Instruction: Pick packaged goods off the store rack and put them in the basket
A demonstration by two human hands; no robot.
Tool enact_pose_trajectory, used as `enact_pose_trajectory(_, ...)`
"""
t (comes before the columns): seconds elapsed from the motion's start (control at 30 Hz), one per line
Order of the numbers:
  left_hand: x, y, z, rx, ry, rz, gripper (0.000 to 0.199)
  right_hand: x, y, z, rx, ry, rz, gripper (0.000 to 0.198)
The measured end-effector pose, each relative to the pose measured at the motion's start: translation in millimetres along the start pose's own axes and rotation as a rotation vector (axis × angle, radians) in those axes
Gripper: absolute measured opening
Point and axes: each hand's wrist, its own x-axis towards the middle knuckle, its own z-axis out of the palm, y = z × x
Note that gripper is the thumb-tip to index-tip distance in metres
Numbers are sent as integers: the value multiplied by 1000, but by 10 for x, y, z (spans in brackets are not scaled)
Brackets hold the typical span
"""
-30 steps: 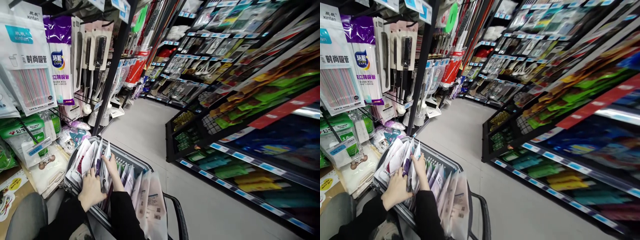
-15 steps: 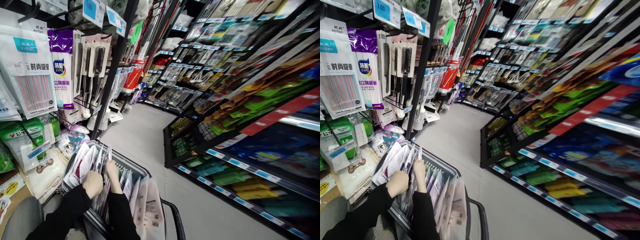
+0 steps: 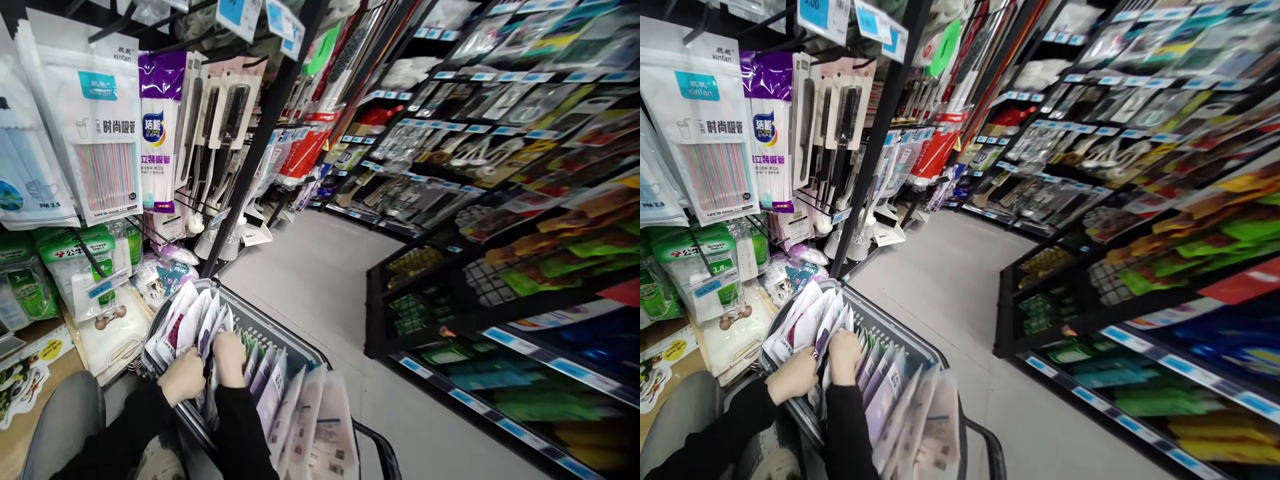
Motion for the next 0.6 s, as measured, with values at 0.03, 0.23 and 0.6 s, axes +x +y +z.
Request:
enact_pose_trajectory(0.03, -16, -3, -1, 15, 17, -2, 35, 33, 33, 23, 8, -29, 13, 38)
enact_pose_trajectory(0.23, -79, 129, -266, 142, 301, -35, 34, 85, 337, 111, 106, -174, 26, 65)
enact_pose_trajectory(0.6, 363, 397, -387, 386, 206, 54, 36, -73, 507, 116, 145, -223, -11, 46)
